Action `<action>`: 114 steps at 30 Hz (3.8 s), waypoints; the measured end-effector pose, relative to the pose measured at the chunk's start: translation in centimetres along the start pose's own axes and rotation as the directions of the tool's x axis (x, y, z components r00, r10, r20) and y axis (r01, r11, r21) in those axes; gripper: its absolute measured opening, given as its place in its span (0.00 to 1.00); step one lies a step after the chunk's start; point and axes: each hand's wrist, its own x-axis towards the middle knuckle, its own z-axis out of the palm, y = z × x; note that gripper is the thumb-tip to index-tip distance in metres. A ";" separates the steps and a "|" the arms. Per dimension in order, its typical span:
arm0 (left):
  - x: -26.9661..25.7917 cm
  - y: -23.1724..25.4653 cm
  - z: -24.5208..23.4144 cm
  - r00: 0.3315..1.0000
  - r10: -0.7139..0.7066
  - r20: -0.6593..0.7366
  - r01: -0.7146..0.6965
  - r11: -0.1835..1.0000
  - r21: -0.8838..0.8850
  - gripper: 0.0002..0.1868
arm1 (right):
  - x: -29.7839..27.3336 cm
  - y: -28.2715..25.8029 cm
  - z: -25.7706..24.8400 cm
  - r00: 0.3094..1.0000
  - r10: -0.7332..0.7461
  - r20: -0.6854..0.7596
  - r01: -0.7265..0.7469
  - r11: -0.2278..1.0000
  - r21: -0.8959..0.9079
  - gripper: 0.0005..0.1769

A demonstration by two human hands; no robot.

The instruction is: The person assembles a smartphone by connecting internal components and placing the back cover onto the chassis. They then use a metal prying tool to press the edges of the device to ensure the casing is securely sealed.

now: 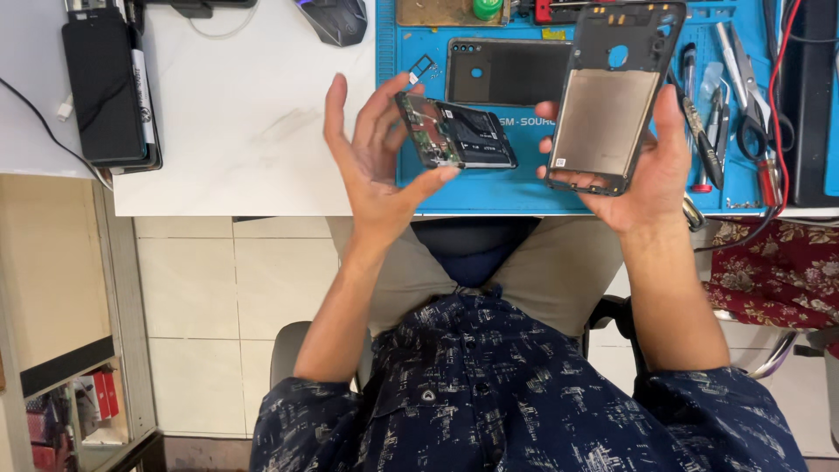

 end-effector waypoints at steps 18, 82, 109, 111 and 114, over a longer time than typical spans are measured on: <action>0.8 0.3 9.1 0.930 -0.356 -0.092 0.113 0.514 -0.851 0.41 | -2.2 4.3 7.1 0.630 -0.573 0.524 0.533 -0.172 -0.828 0.30; 1.5 5.4 7.5 0.988 -0.033 -0.151 0.062 0.979 0.193 0.22 | -3.9 1.6 5.4 0.894 0.052 0.444 0.378 0.445 -0.812 0.21; -0.2 8.4 2.6 0.986 0.166 -0.024 -0.155 0.959 0.238 0.21 | -4.8 4.3 11.2 0.684 -0.318 0.657 0.648 -0.149 -0.747 0.25; -0.7 8.9 2.3 0.991 0.134 -0.015 -0.123 0.943 0.310 0.22 | -4.4 4.3 12.3 0.613 -0.290 0.735 0.661 -0.322 -0.678 0.23; -1.2 8.7 2.8 0.985 0.171 -0.036 -0.154 0.945 0.290 0.21 | -3.9 5.1 12.6 0.579 -0.286 0.764 0.630 -0.437 -0.641 0.15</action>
